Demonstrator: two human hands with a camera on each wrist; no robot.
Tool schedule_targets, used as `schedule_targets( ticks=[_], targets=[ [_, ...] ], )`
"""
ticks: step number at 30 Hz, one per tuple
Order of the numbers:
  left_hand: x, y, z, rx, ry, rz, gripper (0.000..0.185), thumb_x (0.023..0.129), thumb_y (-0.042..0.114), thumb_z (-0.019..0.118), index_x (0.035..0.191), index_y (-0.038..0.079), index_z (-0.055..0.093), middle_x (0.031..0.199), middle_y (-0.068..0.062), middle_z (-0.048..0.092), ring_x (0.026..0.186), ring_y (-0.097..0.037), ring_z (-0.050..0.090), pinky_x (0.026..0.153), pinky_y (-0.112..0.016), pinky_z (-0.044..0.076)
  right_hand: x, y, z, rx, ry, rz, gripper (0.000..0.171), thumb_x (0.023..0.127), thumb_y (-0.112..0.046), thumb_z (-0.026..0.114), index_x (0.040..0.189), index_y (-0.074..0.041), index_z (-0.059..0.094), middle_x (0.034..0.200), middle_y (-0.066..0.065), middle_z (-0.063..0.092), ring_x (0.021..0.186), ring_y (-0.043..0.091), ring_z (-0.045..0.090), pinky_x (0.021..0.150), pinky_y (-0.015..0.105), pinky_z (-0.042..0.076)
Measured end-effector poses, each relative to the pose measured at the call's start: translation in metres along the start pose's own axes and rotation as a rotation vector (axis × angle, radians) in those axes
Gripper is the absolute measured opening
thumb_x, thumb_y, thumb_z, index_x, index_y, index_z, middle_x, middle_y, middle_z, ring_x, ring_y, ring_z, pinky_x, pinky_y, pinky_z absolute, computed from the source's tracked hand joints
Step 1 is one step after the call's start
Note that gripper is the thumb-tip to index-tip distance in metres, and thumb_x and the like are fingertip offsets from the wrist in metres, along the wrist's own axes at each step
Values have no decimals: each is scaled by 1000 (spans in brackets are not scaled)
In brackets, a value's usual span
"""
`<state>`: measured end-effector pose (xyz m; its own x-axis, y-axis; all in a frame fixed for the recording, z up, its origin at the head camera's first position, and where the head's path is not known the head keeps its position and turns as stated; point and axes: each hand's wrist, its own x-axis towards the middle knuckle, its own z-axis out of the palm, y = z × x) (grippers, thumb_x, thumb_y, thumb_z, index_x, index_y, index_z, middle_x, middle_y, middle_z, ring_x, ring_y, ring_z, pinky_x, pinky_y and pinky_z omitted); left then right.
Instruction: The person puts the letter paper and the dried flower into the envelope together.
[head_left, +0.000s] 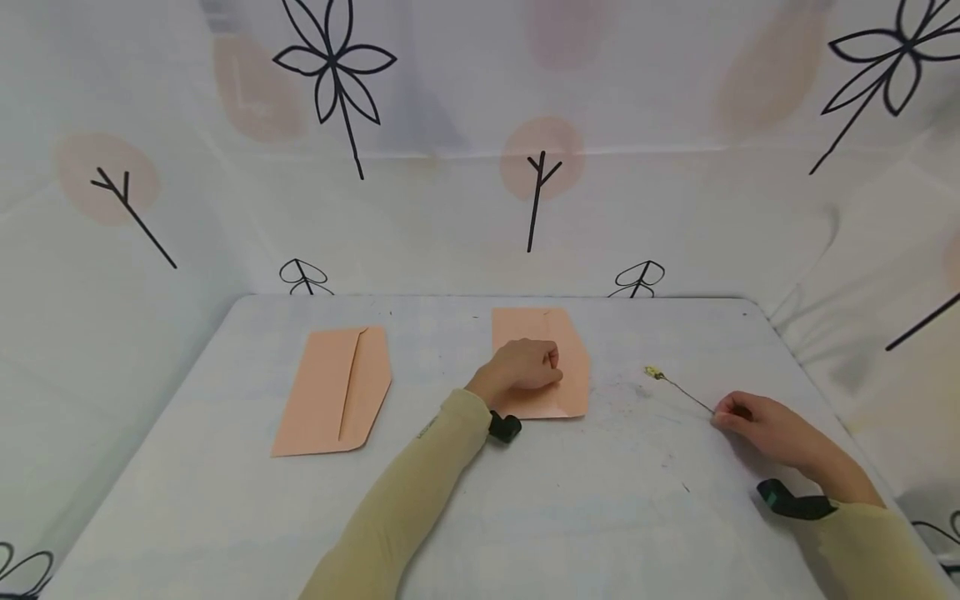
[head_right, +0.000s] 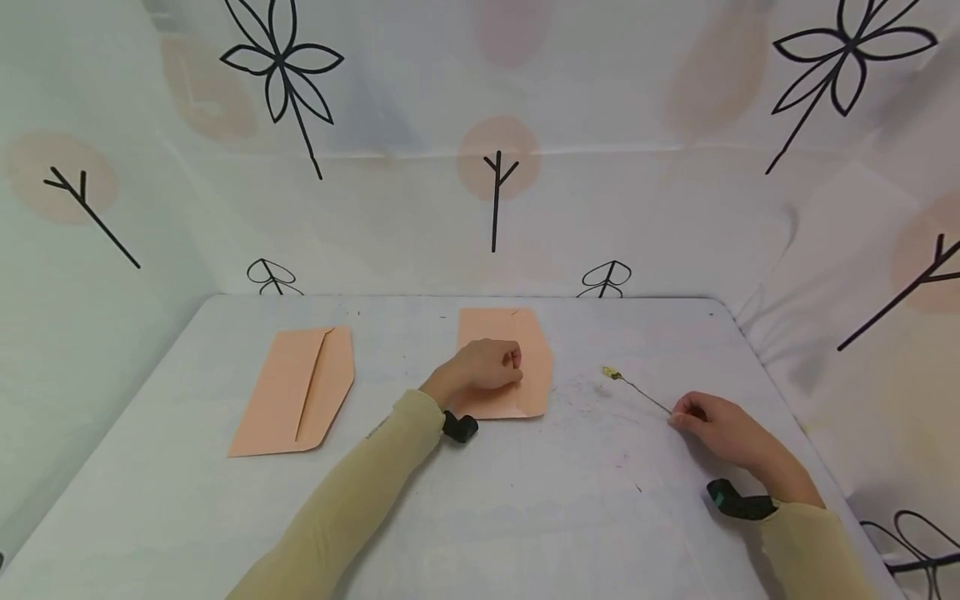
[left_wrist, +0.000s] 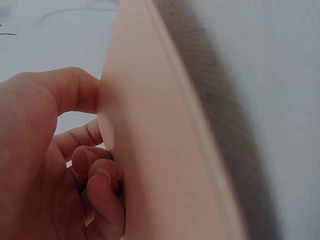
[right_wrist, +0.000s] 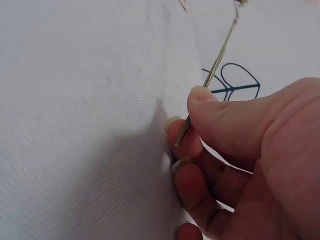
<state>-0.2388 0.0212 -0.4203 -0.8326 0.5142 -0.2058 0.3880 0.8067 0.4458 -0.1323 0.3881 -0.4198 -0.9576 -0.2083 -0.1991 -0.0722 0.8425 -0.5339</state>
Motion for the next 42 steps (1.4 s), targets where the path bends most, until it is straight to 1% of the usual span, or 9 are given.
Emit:
schedule_targets(
  ticks=[7,11,17,24,29,34,38,41,42],
  targets=[
    [1,-3,0,-11,7,13,7,94,32,57,93,25,56,73,5,52,69,-12,50,61,-25,35,1,4,-3,20,-19,-50,29,101,-27,59,114,-1,63,113,14,62,104,27,53,76,20,43],
    [1,-4,0,6,1,11,8,95,32,55,92,25,57,75,6,52,71,-11,50,63,-24,36,1,6,-4,28,-29,-55,30,102,-26,59,117,-2,65,122,19,61,114,33,52,78,18,42],
    [0,-3,-3,1,-3,13,10,95,32,56,91,24,58,77,6,55,71,-12,51,62,-24,36,2,7,-5,41,-33,-50,30,102,-27,58,118,-3,64,122,17,60,112,29,51,78,18,41],
    [-2,-2,-3,-31,1,3,10,91,32,63,88,24,58,73,5,53,66,-12,49,59,-24,34,1,6,-6,75,-44,-23,31,103,-28,57,119,-3,62,122,16,59,110,27,50,78,19,42],
    [-1,-3,1,-43,13,4,7,92,30,59,89,24,58,74,6,54,67,-11,49,59,-24,33,2,4,-8,100,-45,-10,30,103,-25,56,118,1,61,117,14,62,104,24,51,76,18,43],
    [1,-4,5,-20,28,20,6,93,29,55,89,24,57,74,6,53,67,-10,49,60,-24,33,4,1,-9,98,-24,8,31,103,-20,55,121,4,59,117,18,62,105,31,52,76,18,44],
    [1,-3,5,-14,25,18,8,94,31,56,89,24,58,74,6,53,67,-11,49,60,-24,33,3,-3,-8,90,7,-1,33,104,-17,53,125,7,57,121,25,60,109,38,52,85,33,47],
    [1,-2,5,-24,25,9,9,94,32,57,88,25,59,74,7,55,68,-11,50,60,-24,34,4,-7,-7,76,24,-3,31,104,-17,52,124,6,58,120,25,59,109,38,52,85,39,47],
    [1,-2,5,-26,25,6,9,93,32,57,88,25,59,74,7,55,68,-11,50,60,-24,34,4,-8,-7,76,25,-4,29,104,-16,52,123,6,58,119,24,60,107,36,52,83,36,47]
  ],
)
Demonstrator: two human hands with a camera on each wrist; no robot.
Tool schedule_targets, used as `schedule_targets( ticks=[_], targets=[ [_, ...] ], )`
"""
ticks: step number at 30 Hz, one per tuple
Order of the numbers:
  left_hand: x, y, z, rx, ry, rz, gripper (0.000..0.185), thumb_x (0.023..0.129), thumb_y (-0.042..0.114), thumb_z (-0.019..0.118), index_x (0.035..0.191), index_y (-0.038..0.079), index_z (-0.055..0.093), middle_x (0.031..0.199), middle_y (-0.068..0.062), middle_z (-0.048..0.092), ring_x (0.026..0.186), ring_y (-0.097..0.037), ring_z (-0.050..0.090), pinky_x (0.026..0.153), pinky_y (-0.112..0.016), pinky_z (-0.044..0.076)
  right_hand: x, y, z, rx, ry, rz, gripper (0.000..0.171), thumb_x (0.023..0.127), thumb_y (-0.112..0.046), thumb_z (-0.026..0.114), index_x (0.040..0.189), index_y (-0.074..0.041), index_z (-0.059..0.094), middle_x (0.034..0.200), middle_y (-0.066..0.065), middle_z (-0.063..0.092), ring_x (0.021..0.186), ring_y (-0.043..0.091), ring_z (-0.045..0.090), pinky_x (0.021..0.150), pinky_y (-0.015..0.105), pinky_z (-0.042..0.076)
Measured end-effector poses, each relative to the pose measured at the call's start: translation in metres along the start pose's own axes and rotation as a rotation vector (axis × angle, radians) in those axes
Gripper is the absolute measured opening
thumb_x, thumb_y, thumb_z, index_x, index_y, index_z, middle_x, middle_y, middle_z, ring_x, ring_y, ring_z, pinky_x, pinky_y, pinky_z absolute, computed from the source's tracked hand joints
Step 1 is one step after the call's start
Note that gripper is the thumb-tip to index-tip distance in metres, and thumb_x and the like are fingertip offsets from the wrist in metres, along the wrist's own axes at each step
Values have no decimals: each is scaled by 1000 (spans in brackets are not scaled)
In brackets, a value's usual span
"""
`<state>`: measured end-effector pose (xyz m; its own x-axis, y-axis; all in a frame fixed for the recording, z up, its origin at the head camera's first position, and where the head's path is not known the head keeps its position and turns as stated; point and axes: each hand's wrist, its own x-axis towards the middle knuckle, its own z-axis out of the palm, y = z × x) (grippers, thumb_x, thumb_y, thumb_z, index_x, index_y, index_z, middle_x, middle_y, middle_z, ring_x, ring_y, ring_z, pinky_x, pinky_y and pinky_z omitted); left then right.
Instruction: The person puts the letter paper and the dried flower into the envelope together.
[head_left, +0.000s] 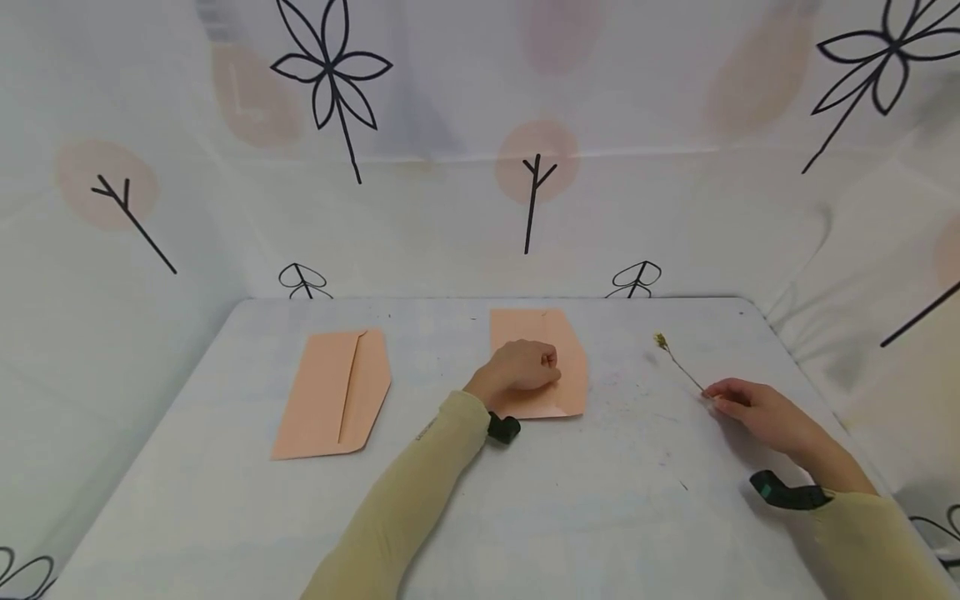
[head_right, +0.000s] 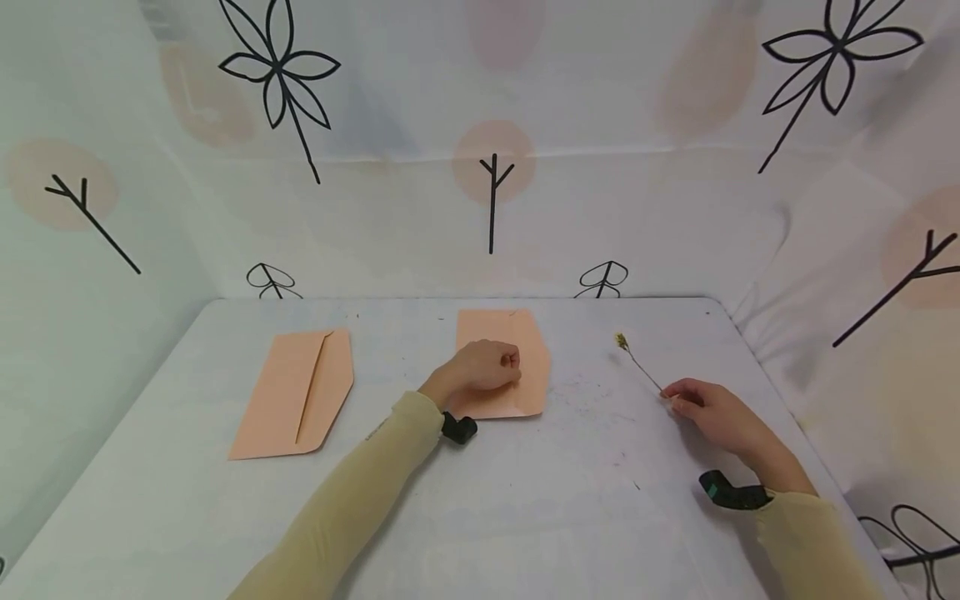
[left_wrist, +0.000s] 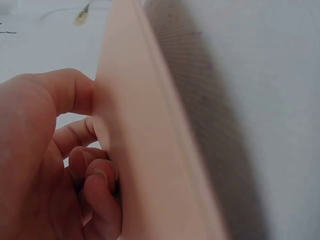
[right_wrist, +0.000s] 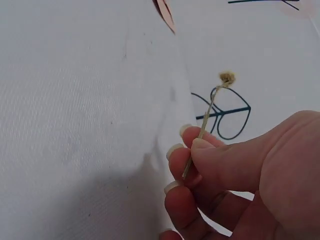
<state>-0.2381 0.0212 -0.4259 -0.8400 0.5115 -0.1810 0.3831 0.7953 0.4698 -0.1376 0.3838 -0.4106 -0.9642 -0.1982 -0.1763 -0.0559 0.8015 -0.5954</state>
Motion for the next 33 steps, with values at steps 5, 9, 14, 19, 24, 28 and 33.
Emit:
schedule_targets(
  ticks=[5,9,14,19,24,28,33],
  targets=[
    [-1,1,-1,-6,0,-6,9,93,32,58,87,25,59,73,6,54,68,-11,50,60,-24,34,4,-9,1,16,-2,-12,26,104,-14,51,120,6,56,107,15,61,95,27,52,73,28,46],
    [-2,2,-2,-2,-3,-10,9,93,32,60,87,24,59,74,6,55,68,-11,50,59,-24,34,8,-18,1,30,4,-22,28,105,-16,52,121,6,55,100,10,61,89,23,53,68,28,46],
    [-2,2,-2,-5,-5,-7,9,93,32,60,88,24,59,75,6,55,68,-11,50,60,-24,35,11,-29,3,86,0,-31,32,104,-20,55,121,7,54,102,12,64,90,23,58,68,29,50],
    [-2,1,-1,-1,2,3,10,93,32,60,88,24,59,74,6,55,67,-11,49,60,-25,35,14,-40,8,144,1,-37,32,101,-18,59,121,7,54,100,12,65,86,21,61,66,31,51],
    [-1,1,-1,3,3,7,10,93,33,60,88,24,59,73,6,54,67,-11,49,60,-24,35,20,-52,16,179,11,-28,30,97,-15,63,118,5,56,97,12,65,81,22,62,63,31,49],
    [-2,2,-2,-7,3,5,10,93,32,61,88,24,59,74,6,54,67,-11,49,60,-24,35,26,-62,25,187,25,-21,28,95,-13,64,116,4,57,96,11,65,80,22,62,62,31,50],
    [-3,2,-2,-10,0,0,10,93,32,61,89,23,59,75,6,55,68,-11,50,60,-24,35,35,-73,33,189,34,-18,31,94,-15,66,118,3,58,95,9,67,83,22,63,63,32,52]
  ],
)
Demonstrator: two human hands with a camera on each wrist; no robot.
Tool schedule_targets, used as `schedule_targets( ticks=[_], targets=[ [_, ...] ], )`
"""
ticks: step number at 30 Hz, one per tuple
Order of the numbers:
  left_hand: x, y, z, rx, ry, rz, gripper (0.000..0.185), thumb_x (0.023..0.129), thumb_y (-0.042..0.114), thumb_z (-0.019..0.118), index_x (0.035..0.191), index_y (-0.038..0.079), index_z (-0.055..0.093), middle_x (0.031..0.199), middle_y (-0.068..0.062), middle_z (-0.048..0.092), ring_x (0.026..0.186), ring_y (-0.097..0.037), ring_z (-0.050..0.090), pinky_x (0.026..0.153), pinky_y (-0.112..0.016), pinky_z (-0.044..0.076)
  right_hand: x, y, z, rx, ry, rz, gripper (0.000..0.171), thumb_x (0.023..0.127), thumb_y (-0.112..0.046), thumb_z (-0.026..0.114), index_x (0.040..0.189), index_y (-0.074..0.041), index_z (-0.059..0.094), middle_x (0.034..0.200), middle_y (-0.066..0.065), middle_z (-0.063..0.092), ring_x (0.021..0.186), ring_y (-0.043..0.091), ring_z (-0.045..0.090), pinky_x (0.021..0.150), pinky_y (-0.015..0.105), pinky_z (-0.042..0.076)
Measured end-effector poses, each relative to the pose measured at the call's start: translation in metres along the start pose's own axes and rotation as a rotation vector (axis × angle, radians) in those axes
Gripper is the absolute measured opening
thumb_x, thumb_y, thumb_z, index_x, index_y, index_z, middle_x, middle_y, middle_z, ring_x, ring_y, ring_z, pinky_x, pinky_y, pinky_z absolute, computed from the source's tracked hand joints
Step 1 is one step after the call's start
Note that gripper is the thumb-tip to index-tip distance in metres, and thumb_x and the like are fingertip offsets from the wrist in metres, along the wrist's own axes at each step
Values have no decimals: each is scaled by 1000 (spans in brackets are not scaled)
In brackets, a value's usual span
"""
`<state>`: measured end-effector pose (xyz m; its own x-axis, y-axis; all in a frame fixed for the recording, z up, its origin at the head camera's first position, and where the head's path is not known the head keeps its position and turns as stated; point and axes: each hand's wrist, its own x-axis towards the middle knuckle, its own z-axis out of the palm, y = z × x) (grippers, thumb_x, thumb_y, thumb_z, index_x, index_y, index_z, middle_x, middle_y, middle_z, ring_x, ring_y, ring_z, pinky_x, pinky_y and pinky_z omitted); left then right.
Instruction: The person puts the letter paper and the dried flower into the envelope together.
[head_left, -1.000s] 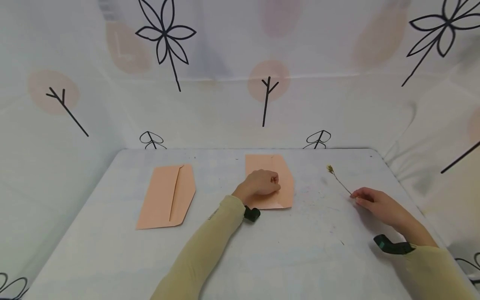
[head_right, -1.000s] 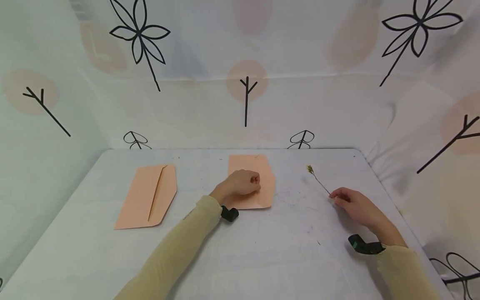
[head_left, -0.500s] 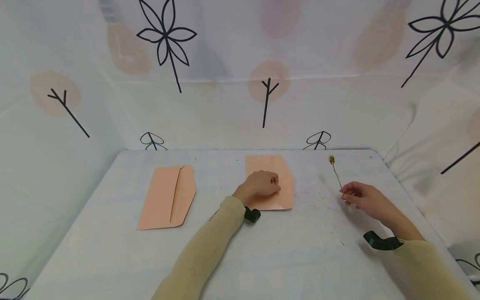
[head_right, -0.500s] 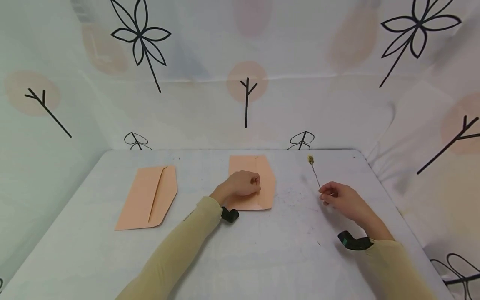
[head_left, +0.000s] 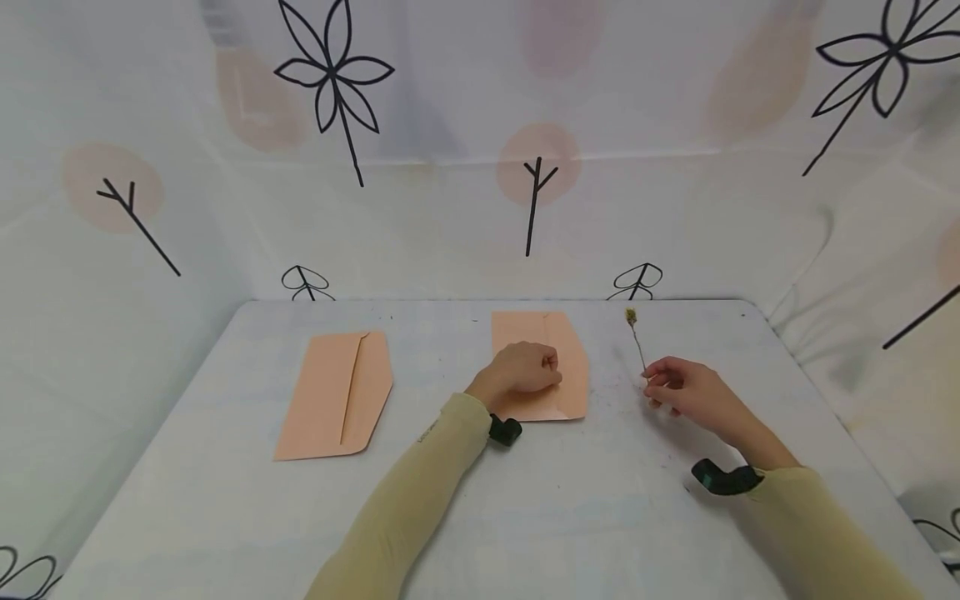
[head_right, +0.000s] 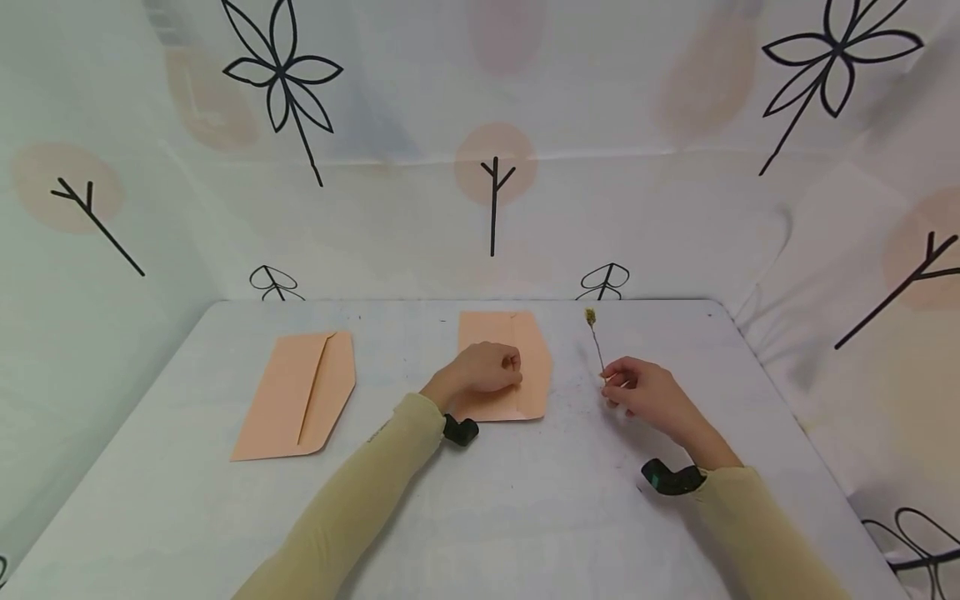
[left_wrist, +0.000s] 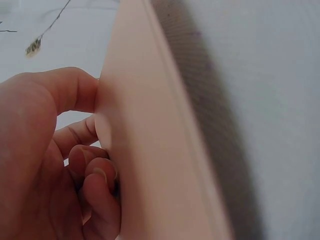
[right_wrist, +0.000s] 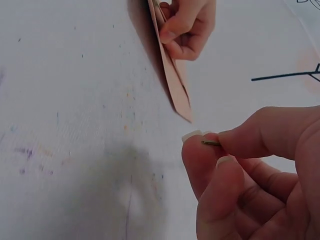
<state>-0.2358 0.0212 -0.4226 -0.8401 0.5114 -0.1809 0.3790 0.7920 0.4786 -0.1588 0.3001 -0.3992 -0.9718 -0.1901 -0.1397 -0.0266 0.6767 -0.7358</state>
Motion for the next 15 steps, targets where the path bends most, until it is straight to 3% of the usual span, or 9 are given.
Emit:
schedule_targets(
  ticks=[8,15],
  targets=[
    [-1,-1,0,3,2,1,11,94,33,61,89,23,59,75,6,55,69,-11,50,61,-24,36,12,-18,15,73,-10,-7,37,93,-13,69,124,5,57,94,11,68,83,23,65,68,30,56],
    [-1,0,-2,9,-7,10,11,94,33,60,90,23,60,75,6,56,67,-12,50,60,-25,36,26,-27,31,72,-12,10,38,92,-14,70,123,5,58,93,10,70,81,20,67,69,30,55]
  ],
)
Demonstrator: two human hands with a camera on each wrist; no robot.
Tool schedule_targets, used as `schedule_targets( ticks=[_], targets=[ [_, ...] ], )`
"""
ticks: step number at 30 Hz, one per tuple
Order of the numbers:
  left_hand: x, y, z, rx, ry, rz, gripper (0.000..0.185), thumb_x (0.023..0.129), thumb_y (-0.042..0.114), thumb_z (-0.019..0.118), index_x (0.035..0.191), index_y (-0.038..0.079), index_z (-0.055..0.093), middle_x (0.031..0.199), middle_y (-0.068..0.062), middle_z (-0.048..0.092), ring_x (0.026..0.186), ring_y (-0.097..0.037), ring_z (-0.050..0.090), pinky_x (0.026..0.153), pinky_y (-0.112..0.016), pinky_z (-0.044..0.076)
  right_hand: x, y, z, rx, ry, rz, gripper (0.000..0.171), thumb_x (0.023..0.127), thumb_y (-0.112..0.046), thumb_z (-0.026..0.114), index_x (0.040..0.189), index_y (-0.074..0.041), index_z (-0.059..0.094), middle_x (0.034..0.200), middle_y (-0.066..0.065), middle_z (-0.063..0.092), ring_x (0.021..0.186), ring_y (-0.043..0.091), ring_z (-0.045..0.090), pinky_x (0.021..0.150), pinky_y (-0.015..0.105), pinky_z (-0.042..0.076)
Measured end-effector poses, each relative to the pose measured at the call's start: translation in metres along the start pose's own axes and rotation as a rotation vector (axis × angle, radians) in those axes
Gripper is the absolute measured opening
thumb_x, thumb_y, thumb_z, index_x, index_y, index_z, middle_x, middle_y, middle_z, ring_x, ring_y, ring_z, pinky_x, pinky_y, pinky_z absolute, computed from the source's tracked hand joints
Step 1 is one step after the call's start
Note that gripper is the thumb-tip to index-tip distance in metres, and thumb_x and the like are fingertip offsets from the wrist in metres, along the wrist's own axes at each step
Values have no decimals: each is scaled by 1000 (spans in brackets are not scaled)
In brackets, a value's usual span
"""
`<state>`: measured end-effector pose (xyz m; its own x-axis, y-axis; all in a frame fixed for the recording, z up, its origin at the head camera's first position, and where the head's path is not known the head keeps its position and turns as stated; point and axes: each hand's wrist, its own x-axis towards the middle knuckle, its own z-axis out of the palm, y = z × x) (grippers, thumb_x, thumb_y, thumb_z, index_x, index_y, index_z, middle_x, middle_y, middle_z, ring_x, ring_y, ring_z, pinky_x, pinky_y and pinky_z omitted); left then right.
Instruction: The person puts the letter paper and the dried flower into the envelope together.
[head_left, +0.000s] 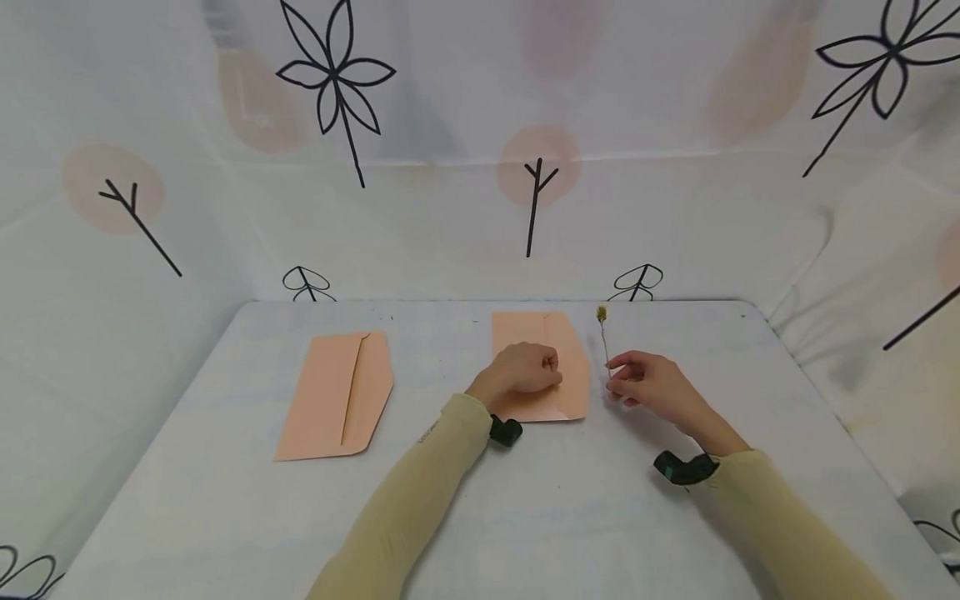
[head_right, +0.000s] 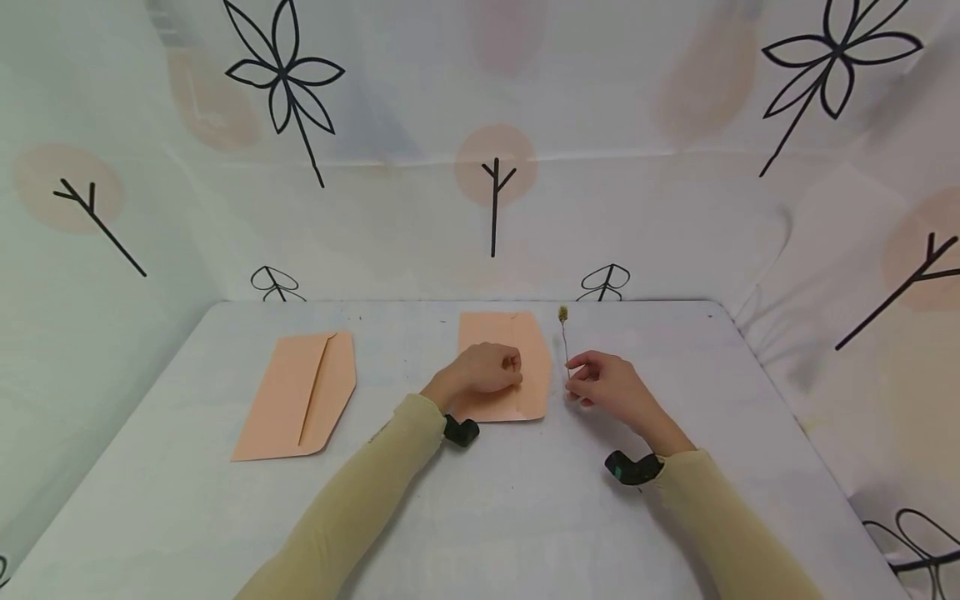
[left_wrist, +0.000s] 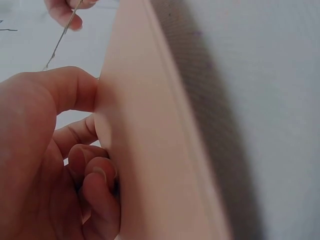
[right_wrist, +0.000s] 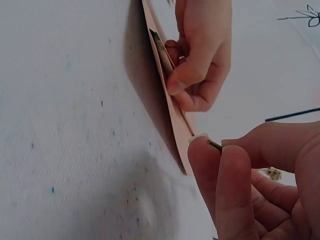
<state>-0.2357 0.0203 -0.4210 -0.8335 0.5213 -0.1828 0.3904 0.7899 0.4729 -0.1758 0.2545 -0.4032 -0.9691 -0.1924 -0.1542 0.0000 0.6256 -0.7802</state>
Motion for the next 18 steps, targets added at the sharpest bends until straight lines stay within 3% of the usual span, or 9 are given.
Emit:
schedule_targets(
  ticks=[18],
  targets=[
    [-2,4,-2,5,1,-2,12,95,32,61,88,22,60,76,5,56,69,-12,52,61,-25,36,28,-11,38,11,-14,25,32,89,-10,68,118,3,62,90,6,70,77,15,67,69,29,52]
  ],
)
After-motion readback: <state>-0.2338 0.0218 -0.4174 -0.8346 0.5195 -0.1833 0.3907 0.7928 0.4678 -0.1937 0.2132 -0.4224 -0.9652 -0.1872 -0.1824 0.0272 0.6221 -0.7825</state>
